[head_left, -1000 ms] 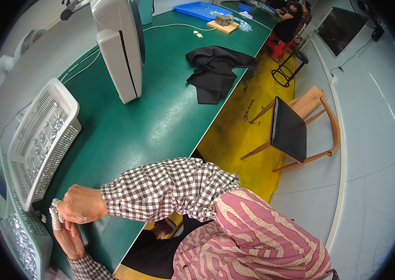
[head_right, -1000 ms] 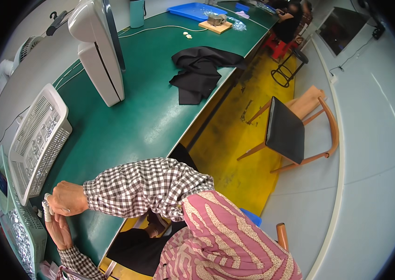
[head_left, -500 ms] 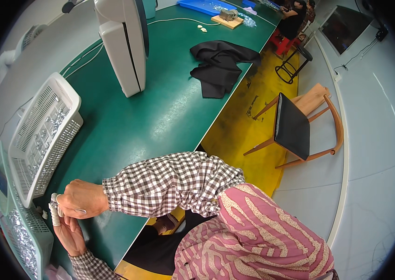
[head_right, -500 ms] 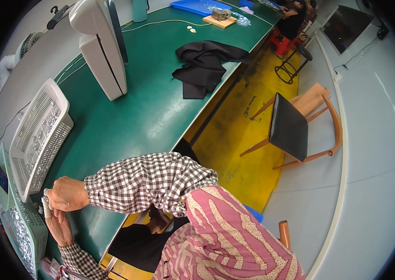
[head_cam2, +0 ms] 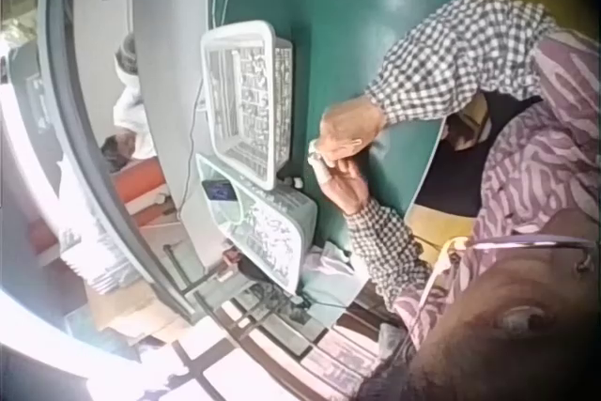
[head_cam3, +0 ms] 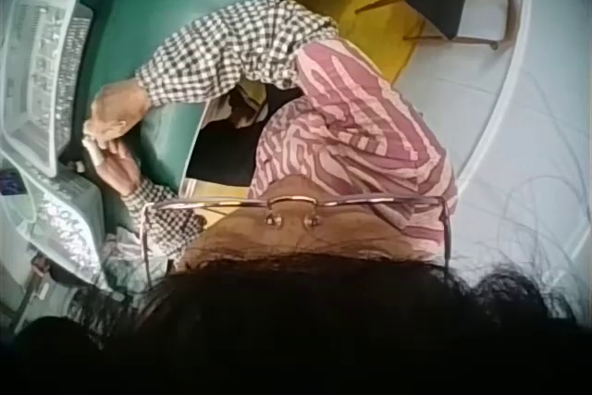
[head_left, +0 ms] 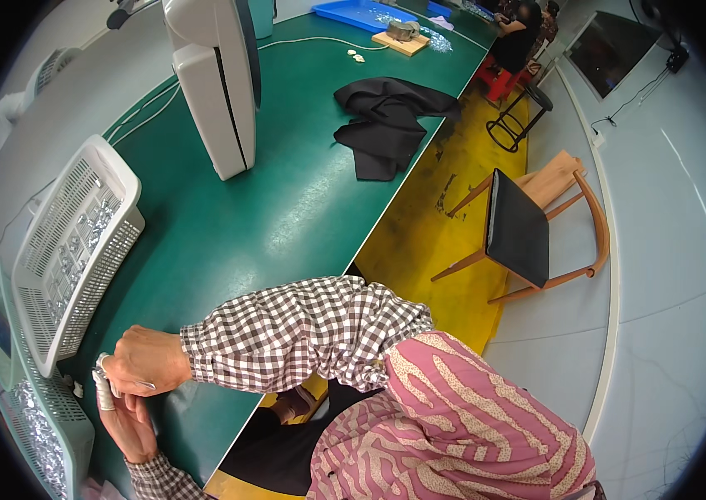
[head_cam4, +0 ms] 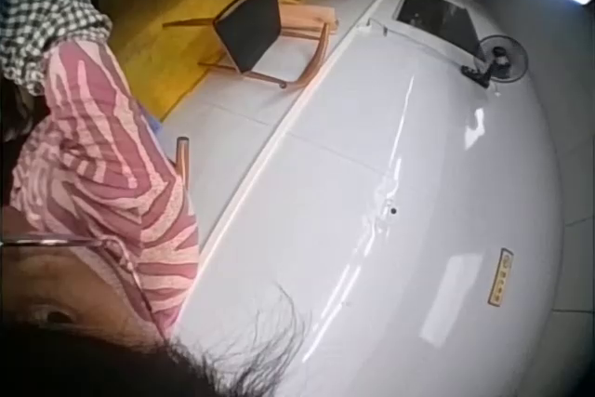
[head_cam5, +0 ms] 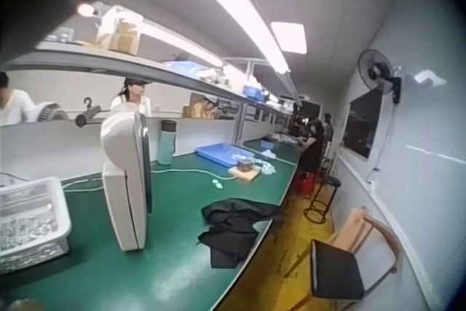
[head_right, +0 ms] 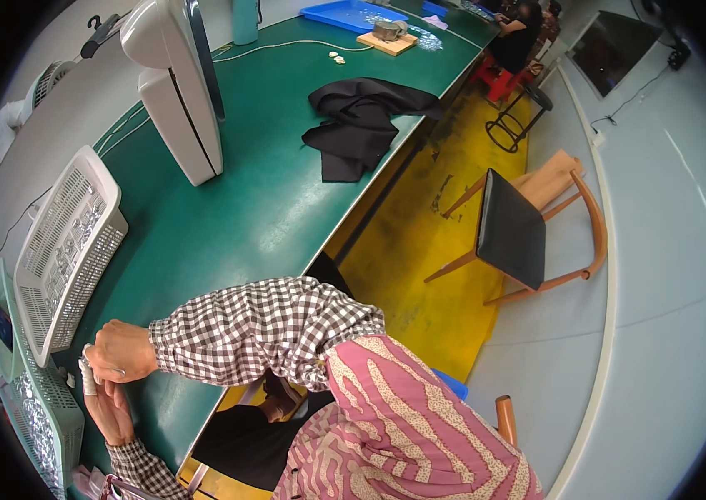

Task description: Inspecting and cleaning small metal components using a specialized tool at a factory workstation.

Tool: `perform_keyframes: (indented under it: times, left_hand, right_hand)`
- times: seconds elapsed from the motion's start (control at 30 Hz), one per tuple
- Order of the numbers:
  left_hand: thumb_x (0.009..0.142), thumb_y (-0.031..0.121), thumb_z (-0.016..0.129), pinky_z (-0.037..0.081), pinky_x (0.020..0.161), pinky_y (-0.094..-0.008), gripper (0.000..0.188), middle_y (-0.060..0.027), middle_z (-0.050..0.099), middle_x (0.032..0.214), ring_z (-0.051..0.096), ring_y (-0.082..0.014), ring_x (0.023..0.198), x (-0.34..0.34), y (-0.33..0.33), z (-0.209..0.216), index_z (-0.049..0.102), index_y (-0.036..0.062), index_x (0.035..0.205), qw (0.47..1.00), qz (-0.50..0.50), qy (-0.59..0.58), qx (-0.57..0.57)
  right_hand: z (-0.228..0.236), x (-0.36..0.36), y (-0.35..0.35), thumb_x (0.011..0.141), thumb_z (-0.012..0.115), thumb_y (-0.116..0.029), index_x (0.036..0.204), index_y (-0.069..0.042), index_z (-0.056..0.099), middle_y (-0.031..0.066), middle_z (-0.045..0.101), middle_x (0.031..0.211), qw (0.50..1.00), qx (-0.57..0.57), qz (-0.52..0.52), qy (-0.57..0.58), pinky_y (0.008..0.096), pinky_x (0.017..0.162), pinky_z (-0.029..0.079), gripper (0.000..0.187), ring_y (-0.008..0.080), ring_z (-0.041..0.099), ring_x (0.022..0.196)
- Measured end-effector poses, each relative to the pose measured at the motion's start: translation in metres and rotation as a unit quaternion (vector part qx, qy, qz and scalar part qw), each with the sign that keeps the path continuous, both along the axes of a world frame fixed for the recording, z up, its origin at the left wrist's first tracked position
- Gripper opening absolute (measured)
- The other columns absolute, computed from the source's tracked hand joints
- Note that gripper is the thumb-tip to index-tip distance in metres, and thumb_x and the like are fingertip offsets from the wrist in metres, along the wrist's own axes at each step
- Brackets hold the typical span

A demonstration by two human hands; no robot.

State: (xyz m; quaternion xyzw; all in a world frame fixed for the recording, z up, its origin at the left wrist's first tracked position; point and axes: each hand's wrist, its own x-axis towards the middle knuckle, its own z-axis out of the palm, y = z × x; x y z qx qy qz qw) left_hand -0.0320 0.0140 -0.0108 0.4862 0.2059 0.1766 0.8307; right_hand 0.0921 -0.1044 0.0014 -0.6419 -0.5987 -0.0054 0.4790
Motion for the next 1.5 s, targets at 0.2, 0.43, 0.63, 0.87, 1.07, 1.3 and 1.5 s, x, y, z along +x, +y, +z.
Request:
perform_keyframes:
  times: [0.2, 0.43, 0.63, 0.87, 1.07, 1.3, 1.5]
  left_hand:
    - [0.096, 0.020, 0.037, 0.030, 0.039, -0.0136, 0.032, 0.0009, 0.048, 0.086, 0.037, -0.0022, 0.058, -0.001, 0.008, -0.002, 0.044, -0.0001, 0.119, 0.999, -0.006, -0.021, -0.025]
    - [0.096, 0.020, 0.039, 0.028, 0.037, -0.0147, 0.022, 0.0011, 0.044, 0.079, 0.034, -0.0026, 0.056, 0.002, 0.003, 0.003, 0.046, 0.0016, 0.107, 0.992, -0.007, -0.086, -0.094]
    - [0.096, 0.018, 0.039, 0.029, 0.038, -0.0140, 0.022, 0.0009, 0.043, 0.077, 0.034, -0.0027, 0.056, 0.001, 0.002, 0.005, 0.045, 0.0004, 0.108, 0.989, -0.047, -0.088, -0.107]
    - [0.095, 0.021, 0.041, 0.030, 0.035, -0.0145, 0.023, 0.0007, 0.045, 0.074, 0.036, -0.0025, 0.052, 0.008, -0.009, 0.013, 0.048, 0.0008, 0.104, 0.986, -0.009, -0.084, -0.144]
    - [0.095, 0.019, 0.041, 0.031, 0.038, -0.0126, 0.024, 0.0014, 0.046, 0.078, 0.037, -0.0021, 0.054, 0.006, -0.008, 0.012, 0.048, 0.0017, 0.110, 0.996, -0.022, -0.011, -0.086]
    - [0.093, 0.028, 0.047, 0.029, 0.034, -0.0131, 0.029, 0.0026, 0.049, 0.077, 0.038, -0.0017, 0.051, 0.007, -0.012, 0.025, 0.052, 0.0022, 0.105, 0.996, -0.027, -0.042, -0.079]
    - [0.091, 0.029, 0.049, 0.035, 0.043, -0.0173, 0.027, 0.0020, 0.050, 0.082, 0.043, -0.0044, 0.061, 0.010, -0.014, 0.025, 0.051, 0.0059, 0.104, 0.975, -0.092, -0.065, -0.192]
  right_hand:
    - [-0.001, -0.001, 0.001, 0.072, 0.053, -0.014, 0.066, 0.004, 0.053, 0.0198, 0.056, 0.055, 0.998, 0.034, 0.012, 0.044, 0.0416, 0.048, 0.046, 0.019, 0.0348, 0.057, 0.050]
    - [0.011, 0.000, -0.001, 0.076, 0.047, -0.012, 0.066, 0.004, 0.052, 0.0226, 0.055, 0.055, 0.975, 0.118, 0.063, 0.176, 0.0405, 0.047, 0.045, 0.019, 0.0350, 0.057, 0.051]
    - [0.025, 0.001, -0.013, 0.080, 0.044, -0.008, 0.067, 0.003, 0.049, 0.0184, 0.058, 0.059, 0.898, -0.033, 0.155, 0.411, 0.0373, 0.047, 0.045, 0.017, 0.0330, 0.057, 0.051]
    - [0.005, -0.006, -0.003, 0.079, 0.048, -0.008, 0.071, 0.002, 0.049, 0.0157, 0.059, 0.061, 0.985, 0.102, 0.056, 0.128, 0.0371, 0.048, 0.046, 0.012, 0.0320, 0.059, 0.055]
    - [0.004, -0.003, -0.004, 0.077, 0.051, -0.011, 0.072, 0.002, 0.051, 0.0163, 0.058, 0.059, 0.996, 0.046, 0.023, 0.078, 0.0409, 0.051, 0.046, 0.013, 0.0343, 0.058, 0.056]
    - [0.008, -0.003, 0.000, 0.079, 0.054, -0.011, 0.076, -0.002, 0.046, 0.0122, 0.060, 0.066, 0.996, 0.069, 0.025, 0.045, 0.0375, 0.048, 0.047, 0.012, 0.0322, 0.059, 0.057]
    - [0.019, -0.001, -0.008, 0.085, 0.057, -0.010, 0.089, -0.001, 0.054, 0.0068, 0.063, 0.074, 0.893, 0.045, 0.106, 0.435, 0.0235, 0.050, 0.047, 0.010, 0.0114, 0.058, 0.057]
